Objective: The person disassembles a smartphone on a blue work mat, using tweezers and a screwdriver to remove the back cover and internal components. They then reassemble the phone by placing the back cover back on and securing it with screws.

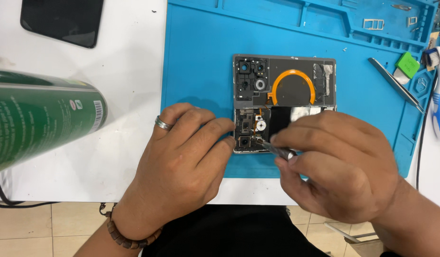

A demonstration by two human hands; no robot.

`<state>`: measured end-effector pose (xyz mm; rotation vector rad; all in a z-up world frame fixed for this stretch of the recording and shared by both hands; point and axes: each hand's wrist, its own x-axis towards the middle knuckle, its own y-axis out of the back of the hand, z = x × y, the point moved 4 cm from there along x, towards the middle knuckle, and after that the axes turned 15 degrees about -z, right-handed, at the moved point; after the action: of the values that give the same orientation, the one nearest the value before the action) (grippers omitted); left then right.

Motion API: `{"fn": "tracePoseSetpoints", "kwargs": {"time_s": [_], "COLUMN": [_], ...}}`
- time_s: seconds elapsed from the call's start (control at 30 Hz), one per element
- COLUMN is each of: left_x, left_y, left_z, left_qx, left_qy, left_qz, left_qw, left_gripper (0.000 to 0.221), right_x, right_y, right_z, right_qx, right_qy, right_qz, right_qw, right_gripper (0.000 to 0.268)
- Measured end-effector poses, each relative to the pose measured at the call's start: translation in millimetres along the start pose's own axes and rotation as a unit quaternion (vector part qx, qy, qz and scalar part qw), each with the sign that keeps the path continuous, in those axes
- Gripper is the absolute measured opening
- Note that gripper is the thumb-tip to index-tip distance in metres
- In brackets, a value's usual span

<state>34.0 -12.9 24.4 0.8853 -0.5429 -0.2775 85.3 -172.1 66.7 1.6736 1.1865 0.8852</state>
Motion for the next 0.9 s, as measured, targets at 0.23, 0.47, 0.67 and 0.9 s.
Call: {"fn": "tracePoseSetpoints", "kwargs": {"time_s": [0.23, 0.47, 0.67, 0.9], "left_x": [-0.4, 1.0, 8.5, 15.1], "left_y": [-0.4, 9.2, -5.0, -17.1], "left_z": [0.6, 9.5, 27.6, 35.2], "left_qx": [0.002, -0.087, -0.301, -0.349], "left_qy": [-0.002, 0.015, 0.052, 0.068], "left_qz": [-0.003, 0.071, 0.103, 0.122], "left_qw": [1.0, 0.994, 0.947, 0.927], "left_gripper": [0.016, 0.007, 0.004, 0.002], "right_x": [-6.6, -62.6, -77.0, -85.7], "right_y": [2.7, 12.1, 0.0, 4.4], "right_z": [0.5, 2.9, 6.8, 7.5], "right_qx": [-0.044, 0.101, 0.214, 0.248], "right_qy": [-0.019, -0.166, -0.205, -0.174], "right_qz": [0.009, 0.149, 0.303, 0.317], "right_qw": [0.999, 0.97, 0.906, 0.899], "right_gripper": [0.038, 0.037, 0.029, 0.032]}}
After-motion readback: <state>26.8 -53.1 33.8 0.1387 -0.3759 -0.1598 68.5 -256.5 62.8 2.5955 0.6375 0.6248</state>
